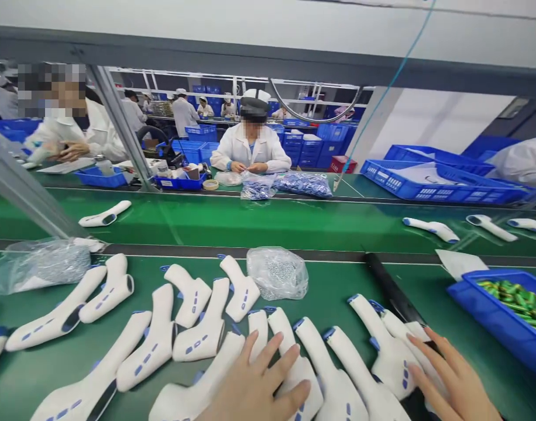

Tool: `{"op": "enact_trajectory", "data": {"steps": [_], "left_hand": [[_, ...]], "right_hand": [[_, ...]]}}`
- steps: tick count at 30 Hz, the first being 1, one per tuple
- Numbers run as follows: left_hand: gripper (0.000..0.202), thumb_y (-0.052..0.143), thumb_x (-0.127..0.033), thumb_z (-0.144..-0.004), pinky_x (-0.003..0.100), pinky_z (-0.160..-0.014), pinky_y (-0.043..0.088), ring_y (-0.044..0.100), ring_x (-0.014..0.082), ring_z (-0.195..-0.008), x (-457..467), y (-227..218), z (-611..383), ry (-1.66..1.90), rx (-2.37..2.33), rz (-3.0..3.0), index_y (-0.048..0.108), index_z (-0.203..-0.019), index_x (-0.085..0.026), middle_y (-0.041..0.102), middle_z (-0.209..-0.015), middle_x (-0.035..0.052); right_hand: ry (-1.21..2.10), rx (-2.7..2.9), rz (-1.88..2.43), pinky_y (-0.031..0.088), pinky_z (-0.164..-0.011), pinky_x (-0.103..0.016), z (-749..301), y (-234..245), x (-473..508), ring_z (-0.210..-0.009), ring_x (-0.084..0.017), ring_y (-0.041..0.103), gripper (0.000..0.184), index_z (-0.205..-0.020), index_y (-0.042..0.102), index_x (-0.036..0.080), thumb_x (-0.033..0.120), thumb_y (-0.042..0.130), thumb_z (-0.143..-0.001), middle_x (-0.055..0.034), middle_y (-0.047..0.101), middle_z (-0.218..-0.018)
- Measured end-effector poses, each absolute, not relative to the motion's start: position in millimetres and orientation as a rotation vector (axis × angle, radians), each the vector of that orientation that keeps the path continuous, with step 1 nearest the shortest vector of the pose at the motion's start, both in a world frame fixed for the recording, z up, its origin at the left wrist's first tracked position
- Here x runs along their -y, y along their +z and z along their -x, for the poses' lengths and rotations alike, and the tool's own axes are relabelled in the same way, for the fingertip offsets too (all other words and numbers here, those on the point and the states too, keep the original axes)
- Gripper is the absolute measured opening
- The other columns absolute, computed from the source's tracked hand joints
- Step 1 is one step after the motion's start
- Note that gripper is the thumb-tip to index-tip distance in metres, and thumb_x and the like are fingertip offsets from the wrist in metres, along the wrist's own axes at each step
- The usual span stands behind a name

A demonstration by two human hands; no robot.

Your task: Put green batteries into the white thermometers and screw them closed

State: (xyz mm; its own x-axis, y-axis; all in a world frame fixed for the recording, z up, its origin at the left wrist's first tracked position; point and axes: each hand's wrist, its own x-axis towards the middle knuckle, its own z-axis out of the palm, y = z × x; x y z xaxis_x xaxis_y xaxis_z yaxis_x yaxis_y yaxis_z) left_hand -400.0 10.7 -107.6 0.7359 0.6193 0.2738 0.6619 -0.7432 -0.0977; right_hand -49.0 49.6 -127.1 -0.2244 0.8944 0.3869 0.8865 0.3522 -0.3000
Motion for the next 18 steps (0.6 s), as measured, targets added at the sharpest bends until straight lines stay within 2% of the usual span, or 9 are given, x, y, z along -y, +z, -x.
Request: {"op": "enact_trajectory", "data": {"steps": [3, 6, 8, 10, 13, 16, 18], "left_hand": [[0.042, 0.044, -0.037, -0.089, 0.05, -0.088, 0.041, 0.047, 0.0329, -0.115, -20.9, -115.1, 394.1, -0.217, 0.914, 2.914, 0.038, -0.13, -0.032, 0.046, -0.134, 0.0082], [0.048, 0.049, -0.04, -0.085, 0.054, -0.088, 0.04, 0.047, 0.0363, -0.114, -22.0, -127.5, 391.8, -0.28, 0.877, 2.914, 0.037, -0.131, -0.031, 0.045, -0.134, 0.0083], [0.047, 0.049, -0.044, -0.085, 0.055, -0.087, 0.039, 0.048, 0.0364, -0.112, -19.7, -133.8, 387.6, -0.349, 0.886, 2.833, 0.04, -0.129, -0.031, 0.047, -0.133, 0.0078], [0.045, 0.046, -0.047, -0.086, 0.054, -0.086, 0.041, 0.048, 0.0352, -0.113, -16.7, -137.8, 380.9, -0.37, 0.885, 2.746, 0.042, -0.128, -0.031, 0.048, -0.132, 0.0069], [0.048, 0.045, -0.05, -0.086, 0.051, -0.086, 0.042, 0.043, 0.0339, -0.117, -13.5, -141.9, 368.9, -0.378, 0.902, 2.674, 0.039, -0.13, -0.034, 0.042, -0.137, 0.0044], [0.05, 0.041, -0.053, -0.087, 0.048, -0.091, 0.04, 0.038, 0.032, -0.123, -12.4, -144.7, 357.9, -0.402, 0.923, 2.682, 0.034, -0.133, -0.035, 0.033, -0.143, 0.002], [0.044, 0.036, -0.05, -0.09, 0.047, -0.093, 0.039, 0.039, 0.0305, -0.122, -12.7, -145.0, 351.2, -0.429, 0.927, 2.7, 0.035, -0.132, -0.036, 0.033, -0.143, 0.0007]], "right_hand": [[0.159, 1.962, 1.754, 0.036, -0.09, -0.063, 33.5, -114.9, -79.3, -0.109, -0.036, 0.043, 0.054, -0.106, 0.058, 0.014, 0.056, 0.034, -0.084, -0.0173, 0.044, -0.121], [0.248, 2.01, 1.86, 0.036, -0.093, -0.058, 30.9, -111.7, -103.9, -0.116, -0.035, 0.037, 0.066, -0.112, 0.06, 0.011, 0.06, 0.029, -0.08, -0.0178, 0.038, -0.127], [0.289, 2.083, 1.851, 0.037, -0.093, -0.055, 28.9, -115.0, -112.7, -0.116, -0.034, 0.037, 0.065, -0.109, 0.063, 0.012, 0.056, 0.025, -0.081, -0.0168, 0.033, -0.131], [0.303, 2.14, 1.841, 0.044, -0.089, -0.048, 20.5, -119.7, -117.2, -0.111, -0.031, 0.044, 0.06, -0.108, 0.065, 0.014, 0.048, 0.022, -0.084, -0.0144, 0.032, -0.133], [0.284, 2.205, 1.85, 0.049, -0.083, -0.041, -3.1, -123.4, -124.5, -0.106, -0.028, 0.049, 0.056, -0.105, 0.067, 0.016, 0.04, 0.021, -0.085, -0.0113, 0.031, -0.134], [0.282, 2.224, 1.864, 0.045, -0.088, -0.04, -28.6, -120.9, -136.6, -0.109, -0.028, 0.047, 0.058, -0.101, 0.069, 0.014, 0.04, 0.02, -0.084, -0.0114, 0.032, -0.133], [0.284, 2.214, 1.892, 0.044, -0.088, -0.043, -43.7, -118.8, -143.5, -0.111, -0.031, 0.045, 0.06, -0.102, 0.069, 0.011, 0.04, 0.02, -0.083, -0.0136, 0.033, -0.132]]}}
